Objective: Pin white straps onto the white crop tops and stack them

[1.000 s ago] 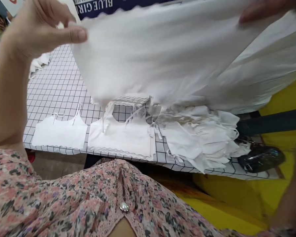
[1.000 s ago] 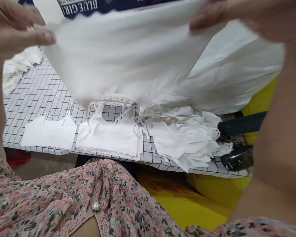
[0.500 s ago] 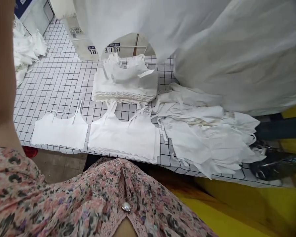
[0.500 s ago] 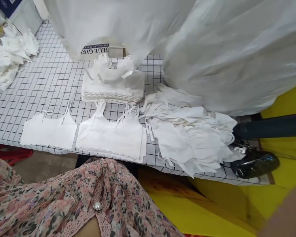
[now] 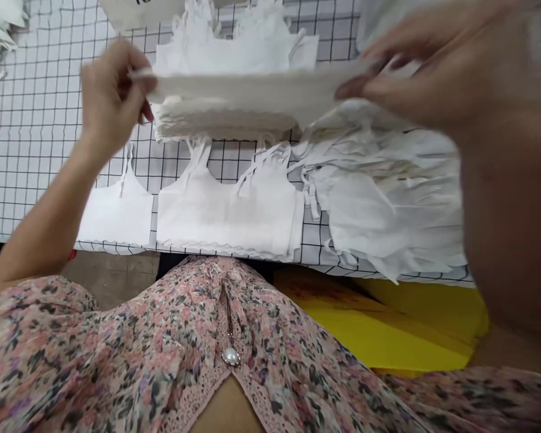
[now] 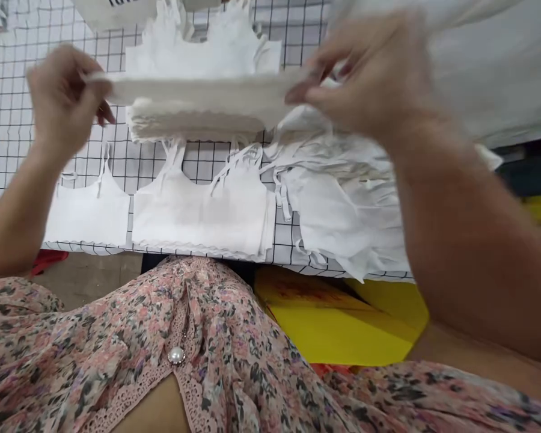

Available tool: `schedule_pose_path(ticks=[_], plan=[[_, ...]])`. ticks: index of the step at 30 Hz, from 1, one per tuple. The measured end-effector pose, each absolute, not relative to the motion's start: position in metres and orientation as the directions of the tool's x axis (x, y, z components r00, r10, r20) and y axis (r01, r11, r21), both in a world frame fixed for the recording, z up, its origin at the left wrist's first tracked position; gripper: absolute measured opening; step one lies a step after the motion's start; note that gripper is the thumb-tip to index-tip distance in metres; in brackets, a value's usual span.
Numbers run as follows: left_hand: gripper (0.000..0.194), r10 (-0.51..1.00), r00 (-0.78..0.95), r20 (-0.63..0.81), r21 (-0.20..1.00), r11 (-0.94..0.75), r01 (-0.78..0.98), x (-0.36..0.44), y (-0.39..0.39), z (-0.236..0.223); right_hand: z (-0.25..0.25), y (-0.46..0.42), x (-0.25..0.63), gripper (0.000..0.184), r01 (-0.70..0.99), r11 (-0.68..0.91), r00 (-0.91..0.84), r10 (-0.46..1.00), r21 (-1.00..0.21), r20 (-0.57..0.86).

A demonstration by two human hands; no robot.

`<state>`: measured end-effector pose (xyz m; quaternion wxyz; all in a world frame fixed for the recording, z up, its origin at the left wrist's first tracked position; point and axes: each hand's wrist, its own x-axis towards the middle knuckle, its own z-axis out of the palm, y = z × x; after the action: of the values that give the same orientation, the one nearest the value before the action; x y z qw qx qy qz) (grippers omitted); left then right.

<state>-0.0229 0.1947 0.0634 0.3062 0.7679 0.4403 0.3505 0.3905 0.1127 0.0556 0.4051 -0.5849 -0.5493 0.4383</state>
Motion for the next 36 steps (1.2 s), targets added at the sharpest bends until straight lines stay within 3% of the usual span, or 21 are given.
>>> schedule_pose_path(ticks=[2,4,9,13,18,22,25,27,30,32,34,36], plan=[[0.01,0.913,0.349,0.212,0.788,-0.371,0.492,-0.026,0.162,0.033,0.027,0.091,0.376,0.023,0.565,0.069,0.065,0.99,-0.822,0.128],[0.005,0.92,0.336,0.204,0.776,-0.361,0.518,-0.037,0.138,0.013,0.007,0.063,0.37,0.016,0.674,0.143,0.04,0.973,-0.725,0.229],[0.022,0.855,0.429,0.291,0.615,-0.511,0.6,-0.068,0.071,-0.009,-0.024,-0.013,0.365,0.012,0.784,0.268,-0.079,0.938,-0.56,0.339],[0.027,0.771,0.524,0.362,0.512,-0.634,0.579,-0.081,0.021,-0.034,-0.058,-0.049,0.355,0.011,0.793,0.467,-0.237,0.828,-0.39,0.509],[0.031,0.724,0.544,0.425,0.473,-0.69,0.548,-0.085,-0.001,-0.05,-0.076,-0.066,0.349,0.021,0.791,0.518,-0.25,0.759,-0.326,0.601],[0.036,0.702,0.577,0.416,0.452,-0.711,0.539,-0.092,-0.012,-0.054,-0.078,-0.089,0.352,0.02,0.822,0.488,-0.268,0.786,-0.294,0.558],[0.034,0.676,0.642,0.362,0.359,-0.737,0.573,-0.094,-0.021,-0.052,-0.078,-0.106,0.352,0.025,0.832,0.51,-0.353,0.79,-0.218,0.501],[0.033,0.706,0.623,0.337,0.331,-0.708,0.623,-0.088,-0.024,-0.045,-0.073,-0.11,0.344,0.04,0.827,0.526,-0.388,0.788,-0.197,0.478],[0.042,0.777,0.542,0.319,0.418,-0.629,0.656,-0.062,-0.024,-0.037,-0.066,-0.102,0.313,0.068,0.824,0.523,-0.406,0.814,-0.219,0.416],[0.05,0.809,0.536,0.241,0.455,-0.582,0.674,-0.038,-0.021,-0.043,-0.068,-0.092,0.288,0.077,0.846,0.481,-0.405,0.859,-0.228,0.312],[0.056,0.86,0.495,0.128,0.43,-0.497,0.754,-0.015,-0.02,-0.058,-0.076,-0.088,0.271,0.083,0.879,0.422,-0.382,0.901,-0.219,0.204],[0.073,0.915,0.397,0.07,0.395,-0.391,0.831,-0.002,-0.023,-0.077,-0.087,-0.093,0.269,0.086,0.908,0.366,-0.343,0.929,-0.203,0.139]])
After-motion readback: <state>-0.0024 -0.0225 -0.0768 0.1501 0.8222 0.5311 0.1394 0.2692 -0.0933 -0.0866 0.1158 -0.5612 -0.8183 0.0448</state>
